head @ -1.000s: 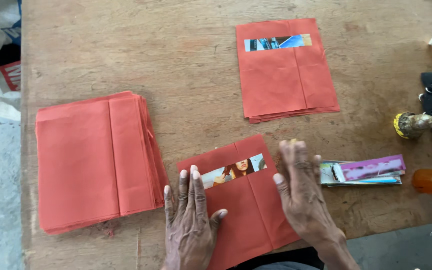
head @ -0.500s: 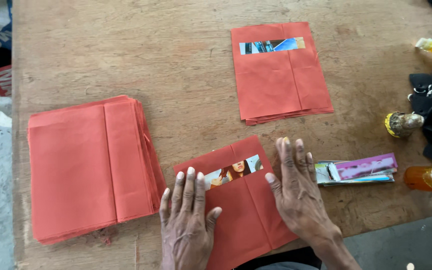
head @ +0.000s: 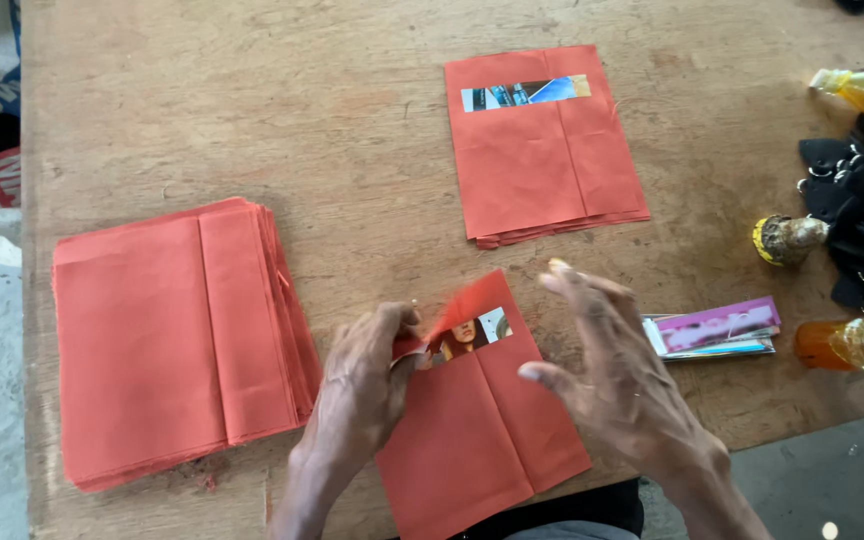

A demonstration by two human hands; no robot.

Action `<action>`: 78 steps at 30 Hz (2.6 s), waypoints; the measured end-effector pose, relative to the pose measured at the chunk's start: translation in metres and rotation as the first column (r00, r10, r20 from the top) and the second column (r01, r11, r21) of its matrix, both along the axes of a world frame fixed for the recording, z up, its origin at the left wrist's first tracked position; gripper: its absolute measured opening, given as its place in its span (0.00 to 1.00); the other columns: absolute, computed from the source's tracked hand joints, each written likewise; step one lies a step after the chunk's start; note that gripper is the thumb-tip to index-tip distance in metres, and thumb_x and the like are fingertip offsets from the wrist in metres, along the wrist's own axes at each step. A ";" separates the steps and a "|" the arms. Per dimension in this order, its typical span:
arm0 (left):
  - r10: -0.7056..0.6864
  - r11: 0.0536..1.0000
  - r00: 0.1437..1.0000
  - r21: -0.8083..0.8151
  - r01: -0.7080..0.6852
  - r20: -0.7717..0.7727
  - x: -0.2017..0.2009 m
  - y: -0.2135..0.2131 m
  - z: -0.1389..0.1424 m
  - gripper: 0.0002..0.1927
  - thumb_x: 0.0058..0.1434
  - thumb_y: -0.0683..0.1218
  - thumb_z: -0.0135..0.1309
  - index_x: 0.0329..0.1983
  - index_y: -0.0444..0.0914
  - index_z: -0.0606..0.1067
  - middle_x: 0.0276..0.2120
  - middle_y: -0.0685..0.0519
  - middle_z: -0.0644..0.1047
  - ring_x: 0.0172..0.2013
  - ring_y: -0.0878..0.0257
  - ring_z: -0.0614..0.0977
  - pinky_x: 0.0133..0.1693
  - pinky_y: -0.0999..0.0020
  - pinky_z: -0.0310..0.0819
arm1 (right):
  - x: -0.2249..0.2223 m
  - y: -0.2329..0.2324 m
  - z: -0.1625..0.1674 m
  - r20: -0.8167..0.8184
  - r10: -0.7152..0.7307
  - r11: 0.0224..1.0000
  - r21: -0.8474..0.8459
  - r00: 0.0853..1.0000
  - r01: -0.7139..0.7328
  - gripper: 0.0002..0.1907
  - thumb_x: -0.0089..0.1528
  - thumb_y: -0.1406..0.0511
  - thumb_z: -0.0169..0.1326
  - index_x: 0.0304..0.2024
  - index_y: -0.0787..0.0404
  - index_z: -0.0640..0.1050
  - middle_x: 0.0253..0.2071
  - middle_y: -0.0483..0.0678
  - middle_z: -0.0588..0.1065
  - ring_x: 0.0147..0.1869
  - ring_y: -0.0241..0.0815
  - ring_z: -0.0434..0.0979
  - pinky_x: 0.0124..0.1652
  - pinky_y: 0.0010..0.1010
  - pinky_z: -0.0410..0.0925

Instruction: The person applies glue with a finger to printed paper strips and inserts each strip into the slot of a folded red paper envelope, pressing it flat. They then stack the finished envelope with completed ones and repeat the process with new strips and envelopes.

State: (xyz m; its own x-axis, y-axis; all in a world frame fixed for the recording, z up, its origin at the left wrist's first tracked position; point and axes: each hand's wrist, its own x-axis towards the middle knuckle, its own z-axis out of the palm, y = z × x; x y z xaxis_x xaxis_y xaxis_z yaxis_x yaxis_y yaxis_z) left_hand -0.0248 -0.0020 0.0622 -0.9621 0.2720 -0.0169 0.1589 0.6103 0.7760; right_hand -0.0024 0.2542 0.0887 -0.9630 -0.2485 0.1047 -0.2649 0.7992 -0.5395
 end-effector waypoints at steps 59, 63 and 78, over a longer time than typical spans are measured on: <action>-0.009 0.998 0.934 -0.054 -0.011 -0.357 0.007 -0.026 0.073 0.62 0.39 0.50 0.75 0.75 0.34 0.55 0.62 0.36 0.76 0.63 0.42 0.75 0.59 0.53 0.69 | -0.055 -0.022 0.106 0.245 0.102 0.991 0.055 0.964 -0.118 0.47 0.58 0.64 0.60 0.75 0.42 0.54 0.41 0.46 0.84 0.42 0.46 0.87 0.45 0.42 0.76; -0.167 0.968 0.944 0.134 0.212 -0.285 -0.008 -0.006 0.089 0.56 0.46 0.46 0.72 0.75 0.35 0.53 0.59 0.43 0.78 0.60 0.41 0.76 0.55 0.51 0.70 | -0.046 -0.031 0.121 0.089 0.249 0.967 0.038 0.965 -0.253 0.45 0.58 0.66 0.60 0.73 0.48 0.54 0.45 0.49 0.84 0.43 0.51 0.86 0.42 0.42 0.75; -0.091 0.954 0.967 0.300 0.016 0.239 -0.013 0.006 0.080 0.18 0.57 0.42 0.65 0.51 0.39 0.83 0.32 0.51 0.87 0.29 0.70 0.85 0.33 0.70 0.79 | -0.039 0.048 0.112 0.404 -0.073 0.944 -0.268 0.912 0.193 0.43 0.54 0.71 0.61 0.71 0.48 0.64 0.38 0.56 0.85 0.35 0.48 0.87 0.31 0.38 0.80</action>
State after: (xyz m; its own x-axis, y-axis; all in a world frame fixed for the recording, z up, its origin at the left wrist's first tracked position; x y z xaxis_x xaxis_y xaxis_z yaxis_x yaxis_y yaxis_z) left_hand -0.0374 0.0037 0.1421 -0.9214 0.3520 -0.1644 -0.0351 0.3460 0.9376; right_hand -0.0417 0.3020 0.2002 -0.9642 -0.1311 -0.2305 0.1080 0.5999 -0.7928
